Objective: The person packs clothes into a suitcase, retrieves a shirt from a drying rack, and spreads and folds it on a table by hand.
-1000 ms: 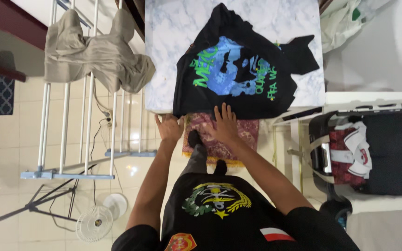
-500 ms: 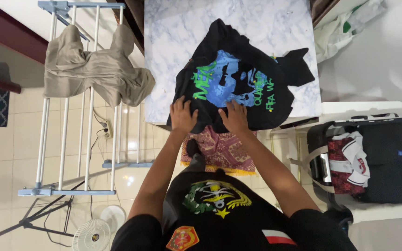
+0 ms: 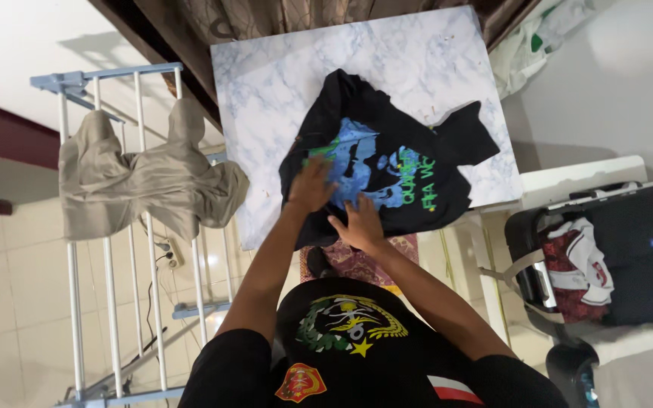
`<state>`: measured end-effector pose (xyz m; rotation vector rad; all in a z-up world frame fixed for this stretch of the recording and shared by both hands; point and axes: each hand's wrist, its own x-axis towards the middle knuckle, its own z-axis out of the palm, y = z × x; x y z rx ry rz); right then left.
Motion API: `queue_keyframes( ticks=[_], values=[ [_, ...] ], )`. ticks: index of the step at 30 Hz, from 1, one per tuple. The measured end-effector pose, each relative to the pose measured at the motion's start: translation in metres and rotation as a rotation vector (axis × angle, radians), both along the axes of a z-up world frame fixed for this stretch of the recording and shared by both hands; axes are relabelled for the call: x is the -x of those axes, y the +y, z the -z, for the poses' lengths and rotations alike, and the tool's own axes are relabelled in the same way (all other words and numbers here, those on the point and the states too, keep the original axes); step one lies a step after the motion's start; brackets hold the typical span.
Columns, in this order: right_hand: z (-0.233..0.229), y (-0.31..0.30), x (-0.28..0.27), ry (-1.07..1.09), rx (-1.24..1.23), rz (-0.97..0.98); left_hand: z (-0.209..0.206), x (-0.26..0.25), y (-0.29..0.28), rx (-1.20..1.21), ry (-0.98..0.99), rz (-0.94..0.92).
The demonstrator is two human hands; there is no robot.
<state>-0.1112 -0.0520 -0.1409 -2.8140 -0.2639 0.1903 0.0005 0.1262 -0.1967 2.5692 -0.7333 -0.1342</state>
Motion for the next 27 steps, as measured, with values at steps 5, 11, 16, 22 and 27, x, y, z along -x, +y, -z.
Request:
queue_keyframes(
  ticks=[5,11,16,22,27],
  values=[
    [-0.001,0.018,-0.03,0.103,-0.36,0.069,0.021,-0.007,0.076,-0.042,-0.036,-0.267],
    [0.006,-0.022,-0.048,-0.127,-0.336,0.24,-0.004,-0.006,0.095,-0.088,0.134,-0.474],
    [0.032,-0.089,-0.029,-0.141,0.007,0.401,-0.027,0.019,0.051,-0.174,0.179,-0.536],
    [0.053,-0.122,-0.007,-0.321,0.092,0.359,-0.02,0.07,0.039,-0.176,0.061,-0.458],
    [0.022,-0.118,0.002,-0.083,0.163,0.478,-0.027,0.1,0.028,-0.197,0.048,-0.468]
  ],
)
